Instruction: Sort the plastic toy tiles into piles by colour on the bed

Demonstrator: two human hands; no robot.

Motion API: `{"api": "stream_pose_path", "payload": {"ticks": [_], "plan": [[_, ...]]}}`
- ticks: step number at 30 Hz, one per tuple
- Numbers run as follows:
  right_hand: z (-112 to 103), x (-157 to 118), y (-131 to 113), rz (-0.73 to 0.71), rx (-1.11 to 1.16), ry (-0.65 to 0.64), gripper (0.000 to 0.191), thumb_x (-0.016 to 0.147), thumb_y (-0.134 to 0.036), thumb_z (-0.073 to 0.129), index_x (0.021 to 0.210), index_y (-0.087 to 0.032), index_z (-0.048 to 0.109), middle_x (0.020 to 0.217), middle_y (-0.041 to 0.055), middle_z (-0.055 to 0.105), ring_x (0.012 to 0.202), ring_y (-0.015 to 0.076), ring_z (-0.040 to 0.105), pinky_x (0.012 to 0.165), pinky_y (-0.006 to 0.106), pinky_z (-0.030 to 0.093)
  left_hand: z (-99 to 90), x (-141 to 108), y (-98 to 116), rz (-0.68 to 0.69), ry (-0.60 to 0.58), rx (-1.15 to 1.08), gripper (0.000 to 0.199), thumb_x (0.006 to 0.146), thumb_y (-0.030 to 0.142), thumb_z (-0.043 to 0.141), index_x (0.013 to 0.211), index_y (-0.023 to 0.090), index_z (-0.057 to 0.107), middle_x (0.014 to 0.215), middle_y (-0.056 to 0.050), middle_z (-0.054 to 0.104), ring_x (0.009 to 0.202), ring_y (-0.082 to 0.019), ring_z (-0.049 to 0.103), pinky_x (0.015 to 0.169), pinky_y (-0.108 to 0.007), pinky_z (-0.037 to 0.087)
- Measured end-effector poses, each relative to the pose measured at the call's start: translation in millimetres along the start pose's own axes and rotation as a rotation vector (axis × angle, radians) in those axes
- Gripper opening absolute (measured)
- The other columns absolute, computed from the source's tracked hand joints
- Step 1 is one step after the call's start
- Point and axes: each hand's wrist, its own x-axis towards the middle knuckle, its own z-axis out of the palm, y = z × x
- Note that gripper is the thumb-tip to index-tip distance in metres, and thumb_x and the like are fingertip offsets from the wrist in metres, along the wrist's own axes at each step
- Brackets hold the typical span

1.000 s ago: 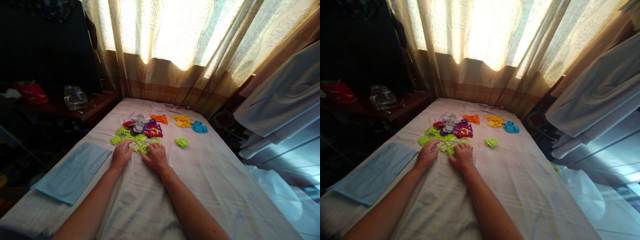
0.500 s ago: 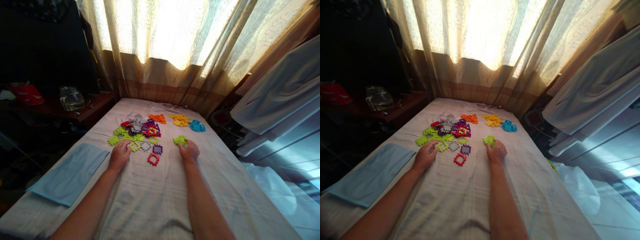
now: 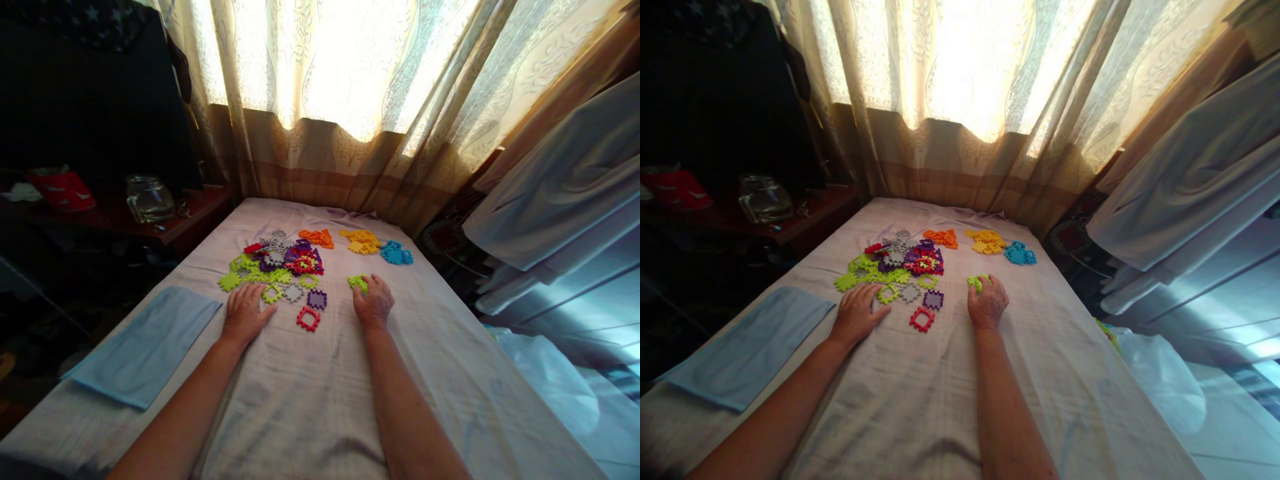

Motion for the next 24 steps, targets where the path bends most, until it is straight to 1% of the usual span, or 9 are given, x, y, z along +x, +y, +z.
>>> {"api": "stream_pose_path", "payload": {"ticks": [5, 10, 13, 15, 17, 19, 22, 24], "plan": [[4.2, -11.9, -31.3, -0.26, 0.145, -0.048, 0.024, 0.085, -0.025, 0.052, 0.1, -0.021, 0.07, 0.121, 0.0116, 0.064, 0.118, 0.027, 0.051, 0.103, 0.045, 0.035, -1.2, 0.7, 2.6, -0.023, -0.027, 0.016, 0.049, 0.083, 0.041, 0.061, 0.126, 0.019, 0.059, 0.128, -0.013, 0.064, 0.126, -0.028, 0.053, 0.113, -0.047, 0.029], [5.1, -27.6, -64.6, -0.445, 0.246, -0.201, 0.021, 0.085, -0.02, 0.054, 0.095, -0.022, 0.072, 0.116, 0.0081, 0.068, 0.116, 0.0242, 0.053, 0.104, 0.041, 0.036, -1.9, 0.7, 1.9, 0.035, 0.03, -0.042, 0.041, 0.082, 0.036, 0.061, 0.12, 0.021, 0.061, 0.117, -0.01, 0.069, 0.115, -0.027, 0.059, 0.11, -0.047, 0.032], [3.4, -37.3, -83.8, -0.52, 0.26, -0.308, 0.021, 0.085, -0.021, 0.056, 0.098, -0.024, 0.073, 0.117, 0.0075, 0.068, 0.118, 0.024, 0.052, 0.104, 0.041, 0.037, -3.0, 0.8, 1.2, 0.085, 0.049, -0.103, 0.039, 0.081, 0.037, 0.061, 0.117, 0.022, 0.061, 0.112, -0.008, 0.07, 0.109, -0.026, 0.061, 0.106, -0.045, 0.038], [2.4, -43.3, -96.9, -0.578, 0.247, -0.392, 0.022, 0.086, -0.025, 0.058, 0.103, -0.025, 0.072, 0.122, 0.0077, 0.065, 0.122, 0.0251, 0.049, 0.104, 0.043, 0.037, -3.0, 1.4, 0.3, 0.113, 0.053, -0.143, 0.04, 0.082, 0.039, 0.062, 0.117, 0.022, 0.061, 0.11, -0.008, 0.07, 0.105, -0.026, 0.062, 0.102, -0.043, 0.041], [2.5, -48.4, -109.3, -0.628, 0.213, -0.472, 0.026, 0.085, -0.031, 0.062, 0.109, -0.026, 0.071, 0.13, 0.008, 0.061, 0.127, 0.0271, 0.046, 0.105, 0.045, 0.036, -2.1, 2.3, -1.0, 0.122, 0.051, -0.173, 0.041, 0.082, 0.041, 0.061, 0.118, 0.022, 0.06, 0.107, -0.007, 0.07, 0.103, -0.025, 0.062, 0.1, -0.042, 0.044], [3.9, -51.6, -119.2, -0.655, 0.177, -0.536, 0.027, 0.085, -0.036, 0.063, 0.109, -0.027, 0.071, 0.135, 0.0084, 0.058, 0.13, 0.0286, 0.043, 0.105, 0.047, 0.035, -0.7, 3.4, -2.6, 0.111, 0.039, -0.196, 0.041, 0.084, 0.042, 0.059, 0.119, 0.021, 0.06, 0.107, -0.008, 0.071, 0.102, -0.024, 0.063, 0.098, -0.041, 0.046], [7.6, -52.6, -127.0, -0.656, 0.179, -0.587, 0.019, 0.088, -0.034, 0.06, 0.099, -0.025, 0.072, 0.132, 0.0089, 0.06, 0.13, 0.0282, 0.044, 0.107, 0.047, 0.035, 0.5, 3.8, -5.6, 0.079, 0.02, -0.197, 0.043, 0.087, 0.042, 0.054, 0.122, 0.018, 0.059, 0.115, -0.01, 0.069, 0.109, -0.024, 0.062, 0.1, -0.039, 0.046], [10.8, -51.9, -127.4, -0.647, 0.241, -0.585, 0.016, 0.089, -0.03, 0.059, 0.096, -0.023, 0.071, 0.129, 0.0092, 0.063, 0.128, 0.0267, 0.047, 0.107, 0.046, 0.036, -0.7, 2.3, -8.0, 0.073, 0.005, -0.147, 0.046, 0.089, 0.043, 0.05, 0.126, 0.016, 0.057, 0.126, -0.013, 0.065, 0.118, -0.025, 0.058, 0.106, -0.04, 0.042]]}}
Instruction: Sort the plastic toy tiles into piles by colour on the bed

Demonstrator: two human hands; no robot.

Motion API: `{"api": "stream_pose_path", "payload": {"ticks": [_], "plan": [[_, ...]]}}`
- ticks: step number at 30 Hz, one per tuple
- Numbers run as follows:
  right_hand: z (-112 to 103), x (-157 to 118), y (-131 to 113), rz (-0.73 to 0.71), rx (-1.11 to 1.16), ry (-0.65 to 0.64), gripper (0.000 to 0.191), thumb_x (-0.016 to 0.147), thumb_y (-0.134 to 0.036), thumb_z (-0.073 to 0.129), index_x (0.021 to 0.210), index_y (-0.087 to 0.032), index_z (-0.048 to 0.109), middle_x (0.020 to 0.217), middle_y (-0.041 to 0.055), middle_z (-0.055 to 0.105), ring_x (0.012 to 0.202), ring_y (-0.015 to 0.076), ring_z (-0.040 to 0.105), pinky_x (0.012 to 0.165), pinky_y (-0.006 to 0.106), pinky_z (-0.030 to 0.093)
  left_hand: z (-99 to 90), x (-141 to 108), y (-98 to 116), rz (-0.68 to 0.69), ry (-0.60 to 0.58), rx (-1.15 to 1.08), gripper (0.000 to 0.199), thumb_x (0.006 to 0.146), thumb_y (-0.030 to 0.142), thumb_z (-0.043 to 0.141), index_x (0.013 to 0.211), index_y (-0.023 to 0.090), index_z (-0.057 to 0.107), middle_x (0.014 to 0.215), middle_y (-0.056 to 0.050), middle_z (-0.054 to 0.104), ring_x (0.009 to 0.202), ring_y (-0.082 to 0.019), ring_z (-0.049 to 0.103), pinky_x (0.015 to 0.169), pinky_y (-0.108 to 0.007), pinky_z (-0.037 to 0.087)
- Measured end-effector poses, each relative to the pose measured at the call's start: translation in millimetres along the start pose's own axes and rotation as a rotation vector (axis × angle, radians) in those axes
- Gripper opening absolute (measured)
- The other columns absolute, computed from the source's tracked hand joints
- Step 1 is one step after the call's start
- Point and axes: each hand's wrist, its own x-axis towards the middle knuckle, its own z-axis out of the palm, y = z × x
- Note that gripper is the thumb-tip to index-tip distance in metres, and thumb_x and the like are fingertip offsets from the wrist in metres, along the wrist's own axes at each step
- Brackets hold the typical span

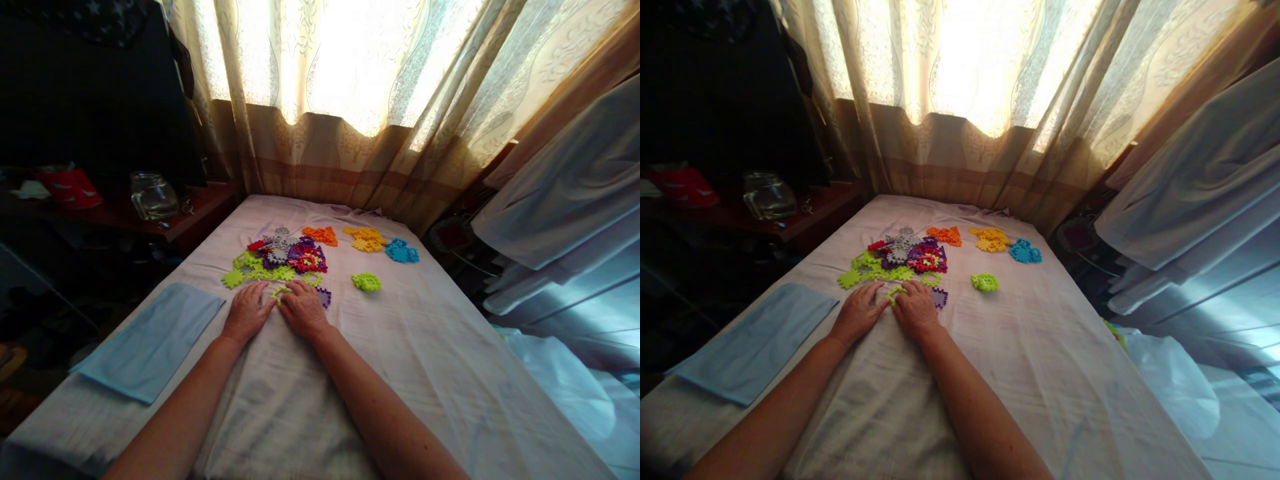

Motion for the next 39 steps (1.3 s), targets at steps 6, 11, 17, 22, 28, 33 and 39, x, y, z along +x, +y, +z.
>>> {"api": "stream_pose_path", "payload": {"ticks": [6, 11, 17, 22, 28, 33, 39], "plan": [[6.9, 0.3, 11.5, 0.075, 0.344, 0.26, 0.019, 0.091, -0.025, 0.048, 0.1, -0.022, 0.064, 0.121, 0.0095, 0.067, 0.115, 0.0197, 0.058, 0.102, 0.037, 0.044, -13.1, -10.0, -5.3, -0.068, -0.179, 0.222, 0.059, 0.092, 0.05, 0.041, 0.139, 0.015, 0.049, 0.148, -0.014, 0.047, 0.14, -0.028, 0.04, 0.117, -0.047, 0.026], [-5.1, 1.1, 32.1, 0.324, 0.535, 0.44, 0.029, 0.093, -0.036, 0.039, 0.103, -0.02, 0.061, 0.116, 0.0096, 0.069, 0.106, 0.0191, 0.063, 0.091, 0.032, 0.05, -18.6, -13.2, -9.7, -0.105, -0.241, 0.285, 0.062, 0.094, 0.047, 0.035, 0.145, 0.013, 0.042, 0.152, -0.014, 0.042, 0.143, -0.026, 0.035, 0.118, -0.045, 0.024], [-49.5, -18.4, 106.9, 0.531, 0.268, 0.681, 0.031, 0.088, -0.036, 0.039, 0.099, -0.016, 0.061, 0.113, 0.0148, 0.068, 0.107, 0.0228, 0.061, 0.097, 0.037, 0.045, -17.5, -13.7, -13.4, -0.079, -0.12, 0.304, 0.05, 0.094, 0.034, 0.033, 0.135, 0.013, 0.053, 0.143, -0.014, 0.053, 0.135, -0.027, 0.045, 0.114, -0.043, 0.032], [-64.9, -51.5, 164.9, 0.664, 0.01, 0.683, 0.025, 0.084, -0.029, 0.043, 0.094, -0.017, 0.062, 0.112, 0.0162, 0.067, 0.108, 0.0256, 0.059, 0.097, 0.042, 0.043, -28.8, -9.1, -4.6, -0.11, -0.061, 0.373, 0.035, 0.091, 0.033, 0.042, 0.113, 0.014, 0.063, 0.116, -0.015, 0.067, 0.11, -0.029, 0.059, 0.099, -0.04, 0.043], [-51.4, -62.4, 174.5, 0.636, -0.136, 0.562, 0.024, 0.082, -0.025, 0.044, 0.091, -0.017, 0.065, 0.108, 0.0143, 0.068, 0.102, 0.0246, 0.058, 0.095, 0.04, 0.043, -45.3, 4.2, 8.0, -0.183, -0.193, 0.468, 0.024, 0.091, 0.03, 0.045, 0.093, 0.018, 0.064, 0.098, -0.013, 0.068, 0.096, -0.029, 0.061, 0.083, -0.041, 0.045], [-49.5, -61.0, 170.6, 0.605, -0.157, 0.57, 0.028, 0.083, -0.026, 0.044, 0.099, -0.016, 0.066, 0.109, 0.0138, 0.068, 0.103, 0.0248, 0.058, 0.095, 0.04, 0.043, -48.3, 11.1, 9.4, -0.18, -0.243, 0.494, 0.024, 0.091, 0.028, 0.045, 0.092, 0.016, 0.066, 0.096, -0.015, 0.069, 0.096, -0.03, 0.063, 0.081, -0.041, 0.044], [-56.8, -61.7, 163.9, 0.581, -0.169, 0.648, 0.032, 0.086, -0.024, 0.042, 0.104, -0.014, 0.066, 0.117, 0.0157, 0.065, 0.111, 0.0257, 0.056, 0.1, 0.043, 0.042, -55.3, 10.4, 6.3, -0.179, -0.252, 0.531, 0.026, 0.091, 0.027, 0.044, 0.092, 0.014, 0.067, 0.096, -0.017, 0.069, 0.096, -0.031, 0.064, 0.082, -0.042, 0.044]]}}
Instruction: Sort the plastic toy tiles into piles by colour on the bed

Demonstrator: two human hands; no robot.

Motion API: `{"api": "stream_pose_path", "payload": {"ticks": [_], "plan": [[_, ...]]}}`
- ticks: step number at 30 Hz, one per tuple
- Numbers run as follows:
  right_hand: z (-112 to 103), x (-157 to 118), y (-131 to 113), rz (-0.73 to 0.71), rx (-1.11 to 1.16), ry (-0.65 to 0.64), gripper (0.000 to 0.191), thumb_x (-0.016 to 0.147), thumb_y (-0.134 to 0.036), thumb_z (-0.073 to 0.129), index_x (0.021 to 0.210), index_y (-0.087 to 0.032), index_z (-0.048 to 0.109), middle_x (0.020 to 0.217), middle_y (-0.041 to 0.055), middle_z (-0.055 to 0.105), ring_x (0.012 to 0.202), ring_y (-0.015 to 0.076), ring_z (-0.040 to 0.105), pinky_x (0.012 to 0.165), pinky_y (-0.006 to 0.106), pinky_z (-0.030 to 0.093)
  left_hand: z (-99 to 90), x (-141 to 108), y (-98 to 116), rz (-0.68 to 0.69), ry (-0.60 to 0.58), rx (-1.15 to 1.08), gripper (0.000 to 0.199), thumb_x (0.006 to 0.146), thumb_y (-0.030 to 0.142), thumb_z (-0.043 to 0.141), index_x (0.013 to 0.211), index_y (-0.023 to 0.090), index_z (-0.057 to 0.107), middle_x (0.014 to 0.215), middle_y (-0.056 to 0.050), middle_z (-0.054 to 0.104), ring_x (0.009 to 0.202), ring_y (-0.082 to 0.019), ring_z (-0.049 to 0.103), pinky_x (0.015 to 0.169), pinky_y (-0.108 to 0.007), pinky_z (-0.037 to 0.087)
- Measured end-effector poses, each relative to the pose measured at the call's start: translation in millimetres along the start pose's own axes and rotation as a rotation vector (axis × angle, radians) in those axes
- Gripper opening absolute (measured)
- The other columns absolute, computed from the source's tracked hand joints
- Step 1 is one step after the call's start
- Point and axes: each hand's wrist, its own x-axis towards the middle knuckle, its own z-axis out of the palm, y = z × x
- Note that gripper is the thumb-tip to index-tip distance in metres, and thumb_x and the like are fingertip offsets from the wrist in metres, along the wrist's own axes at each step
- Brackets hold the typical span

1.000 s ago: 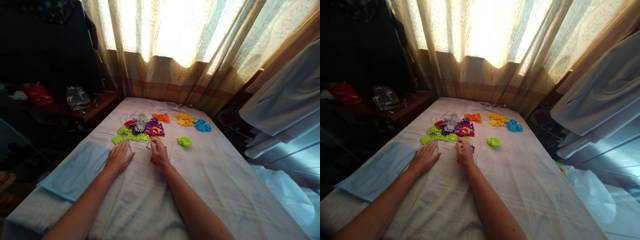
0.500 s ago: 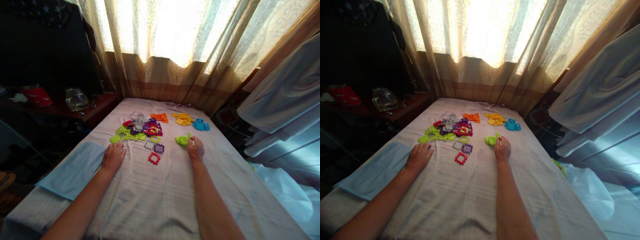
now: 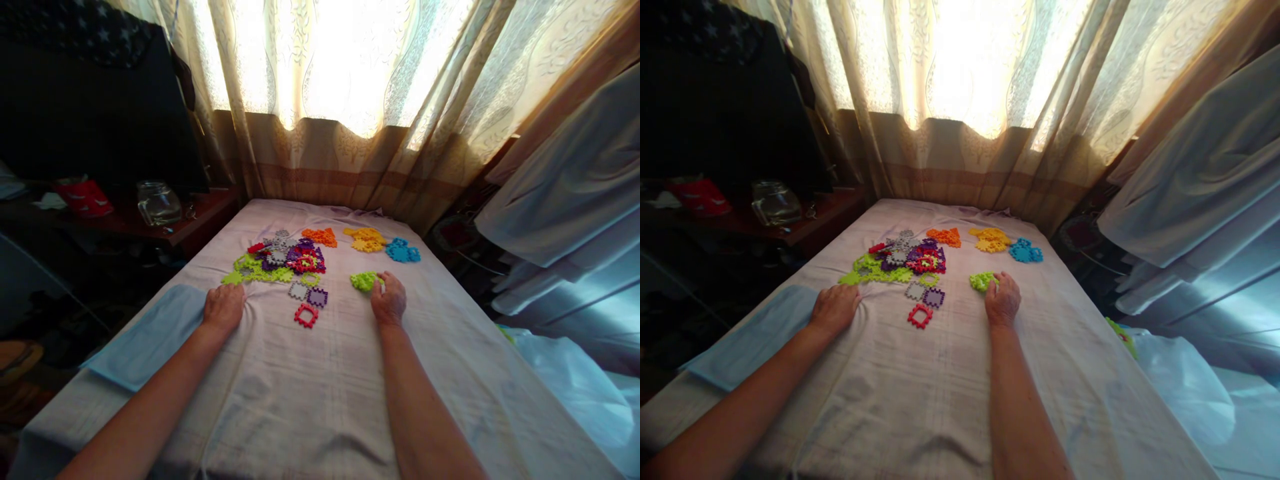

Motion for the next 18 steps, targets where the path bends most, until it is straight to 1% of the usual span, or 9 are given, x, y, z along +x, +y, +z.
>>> {"api": "stream_pose_path", "payload": {"ticks": [3, 5, 6, 8, 11, 15, 18], "plan": [[-3.0, -1.6, -12.1, -0.037, 0.009, 0.018, 0.031, 0.087, -0.023, 0.044, 0.104, -0.015, 0.068, 0.12, 0.0151, 0.064, 0.115, 0.0264, 0.054, 0.1, 0.044, 0.041, -1.8, 0.0, -2.4, 0.007, -0.003, 0.0, 0.025, 0.091, 0.029, 0.044, 0.089, 0.017, 0.066, 0.096, -0.014, 0.07, 0.097, -0.029, 0.064, 0.082, -0.04, 0.043], [-2.7, -4.0, -25.4, -0.094, 0.023, -0.008, 0.029, 0.087, -0.022, 0.046, 0.104, -0.016, 0.069, 0.12, 0.0137, 0.065, 0.115, 0.0259, 0.054, 0.101, 0.044, 0.04, -2.3, 0.3, -0.4, 0.011, 0.005, -0.01, 0.025, 0.091, 0.032, 0.045, 0.087, 0.019, 0.066, 0.097, -0.012, 0.07, 0.097, -0.028, 0.063, 0.081, -0.038, 0.043], [-1.6, -5.6, -33.5, -0.131, 0.032, -0.041, 0.029, 0.088, -0.022, 0.046, 0.103, -0.017, 0.07, 0.117, 0.0128, 0.066, 0.113, 0.0252, 0.055, 0.1, 0.043, 0.04, -2.2, 0.7, 2.2, 0.015, 0.019, -0.02, 0.025, 0.091, 0.034, 0.045, 0.087, 0.019, 0.065, 0.097, -0.011, 0.07, 0.097, -0.027, 0.063, 0.081, -0.038, 0.043], [2.8, -9.1, -51.5, -0.211, 0.051, -0.146, 0.027, 0.089, -0.021, 0.047, 0.101, -0.019, 0.071, 0.109, 0.0107, 0.07, 0.105, 0.0231, 0.059, 0.098, 0.039, 0.041, -1.5, 1.9, 10.9, 0.037, 0.072, -0.055, 0.025, 0.092, 0.036, 0.045, 0.087, 0.02, 0.064, 0.097, -0.01, 0.069, 0.096, -0.026, 0.062, 0.081, -0.037, 0.043], [13.1, -12.8, -78.2, -0.311, 0.063, -0.349, 0.026, 0.09, -0.021, 0.049, 0.097, -0.021, 0.073, 0.1, 0.0076, 0.072, 0.096, 0.0208, 0.061, 0.094, 0.034, 0.043, 1.3, 6.5, 30.6, 0.106, 0.149, -0.146, 0.022, 0.091, 0.035, 0.047, 0.09, 0.021, 0.064, 0.097, -0.01, 0.069, 0.096, -0.026, 0.061, 0.083, -0.038, 0.042], [26.9, -9.2, -102.2, -0.386, -0.003, -0.558, 0.027, 0.086, -0.02, 0.056, 0.105, -0.025, 0.074, 0.106, 0.0064, 0.072, 0.1, 0.022, 0.061, 0.092, 0.032, 0.045, 8.3, 16.3, 53.8, 0.181, 0.174, -0.246, 0.021, 0.09, 0.031, 0.047, 0.091, 0.021, 0.065, 0.097, -0.01, 0.068, 0.096, -0.027, 0.06, 0.085, -0.041, 0.042], [33.1, -1.2, -109.0, -0.438, -0.079, -0.663, 0.03, 0.085, -0.018, 0.057, 0.106, -0.028, 0.075, 0.112, 0.0058, 0.071, 0.103, 0.0228, 0.061, 0.09, 0.033, 0.045, 17.2, 21.6, 59.1, 0.206, 0.204, -0.293, 0.022, 0.092, 0.031, 0.046, 0.091, 0.021, 0.065, 0.096, -0.008, 0.069, 0.095, -0.025, 0.059, 0.085, -0.039, 0.042]]}}
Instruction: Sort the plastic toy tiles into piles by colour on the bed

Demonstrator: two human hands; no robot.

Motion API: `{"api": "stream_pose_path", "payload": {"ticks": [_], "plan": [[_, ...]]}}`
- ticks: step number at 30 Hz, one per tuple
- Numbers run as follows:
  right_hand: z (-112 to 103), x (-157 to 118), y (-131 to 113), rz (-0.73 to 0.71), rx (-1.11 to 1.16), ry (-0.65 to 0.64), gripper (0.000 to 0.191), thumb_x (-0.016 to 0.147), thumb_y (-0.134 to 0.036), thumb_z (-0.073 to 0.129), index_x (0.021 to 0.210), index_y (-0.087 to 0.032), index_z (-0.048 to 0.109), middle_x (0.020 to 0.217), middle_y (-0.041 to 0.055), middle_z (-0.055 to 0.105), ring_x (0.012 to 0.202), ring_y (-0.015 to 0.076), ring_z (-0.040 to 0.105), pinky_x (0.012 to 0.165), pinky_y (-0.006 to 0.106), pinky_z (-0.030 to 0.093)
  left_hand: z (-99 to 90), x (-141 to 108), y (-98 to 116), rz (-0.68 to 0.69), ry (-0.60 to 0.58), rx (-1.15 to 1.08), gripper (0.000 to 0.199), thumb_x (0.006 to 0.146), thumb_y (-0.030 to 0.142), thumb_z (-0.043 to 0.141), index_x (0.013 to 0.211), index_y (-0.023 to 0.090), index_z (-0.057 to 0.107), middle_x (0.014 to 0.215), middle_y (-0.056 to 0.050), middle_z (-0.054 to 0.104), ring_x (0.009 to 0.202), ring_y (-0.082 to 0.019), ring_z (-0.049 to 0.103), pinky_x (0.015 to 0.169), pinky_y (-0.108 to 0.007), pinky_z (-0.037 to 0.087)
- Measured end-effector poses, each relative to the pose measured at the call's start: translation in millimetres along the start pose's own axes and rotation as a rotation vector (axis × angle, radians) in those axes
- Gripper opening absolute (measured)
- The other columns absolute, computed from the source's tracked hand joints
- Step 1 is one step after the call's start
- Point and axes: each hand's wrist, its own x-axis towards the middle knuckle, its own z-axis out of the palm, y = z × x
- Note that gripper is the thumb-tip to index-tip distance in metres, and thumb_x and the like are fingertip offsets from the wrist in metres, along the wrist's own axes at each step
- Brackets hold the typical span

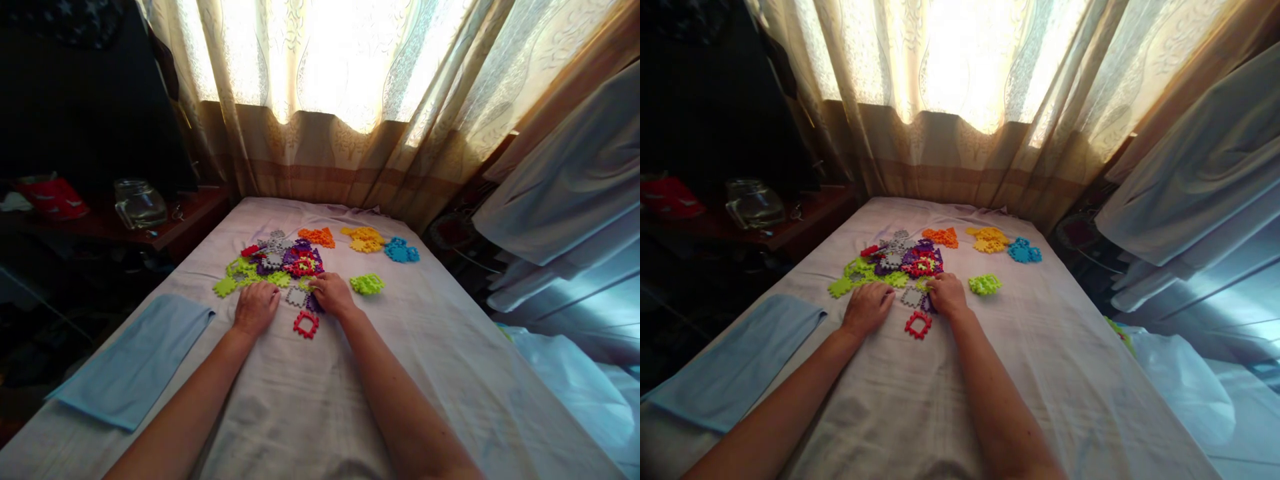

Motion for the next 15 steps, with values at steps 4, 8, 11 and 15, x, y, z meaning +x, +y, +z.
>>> {"api": "stream_pose_path", "payload": {"ticks": [4, 8, 11, 15], "plan": [[-2.4, 7.9, 4.3, -0.03, -0.006, -0.079, 0.026, 0.085, -0.021, 0.059, 0.102, -0.031, 0.076, 0.113, 0.0039, 0.07, 0.102, 0.0213, 0.062, 0.088, 0.031, 0.047, 13.0, -1.0, -10.2, 0.016, 0.049, -0.104, 0.025, 0.092, 0.03, 0.044, 0.094, 0.021, 0.067, 0.095, -0.007, 0.07, 0.094, -0.024, 0.06, 0.086, -0.039, 0.045], [-3.1, 9.8, 6.9, -0.01, 0.028, -0.111, 0.015, 0.081, -0.025, 0.066, 0.091, -0.029, 0.076, 0.108, 0.0031, 0.071, 0.101, 0.0207, 0.063, 0.085, 0.029, 0.048, 20.4, -1.1, -20.4, 0.021, 0.088, -0.229, 0.025, 0.09, 0.03, 0.045, 0.094, 0.021, 0.068, 0.098, -0.006, 0.072, 0.094, -0.023, 0.062, 0.088, -0.037, 0.047], [-8.1, 11.1, 8.2, -0.007, 0.058, -0.109, 0.011, 0.081, -0.024, 0.066, 0.088, -0.027, 0.075, 0.108, 0.0039, 0.07, 0.102, 0.0204, 0.062, 0.088, 0.029, 0.047, 22.2, -0.1, -24.2, 0.006, 0.104, -0.298, 0.025, 0.09, 0.032, 0.045, 0.092, 0.022, 0.068, 0.095, -0.006, 0.072, 0.092, -0.022, 0.064, 0.087, -0.036, 0.049], [-28.7, 13.6, 18.9, 0.077, 0.106, -0.05, 0.014, 0.086, -0.025, 0.063, 0.096, -0.024, 0.073, 0.12, 0.0075, 0.065, 0.112, 0.021, 0.058, 0.096, 0.032, 0.043, 24.8, 0.4, -27.1, 0.009, 0.147, -0.364, 0.025, 0.089, 0.034, 0.046, 0.09, 0.022, 0.069, 0.092, -0.005, 0.073, 0.089, -0.021, 0.065, 0.085, -0.035, 0.05]]}}
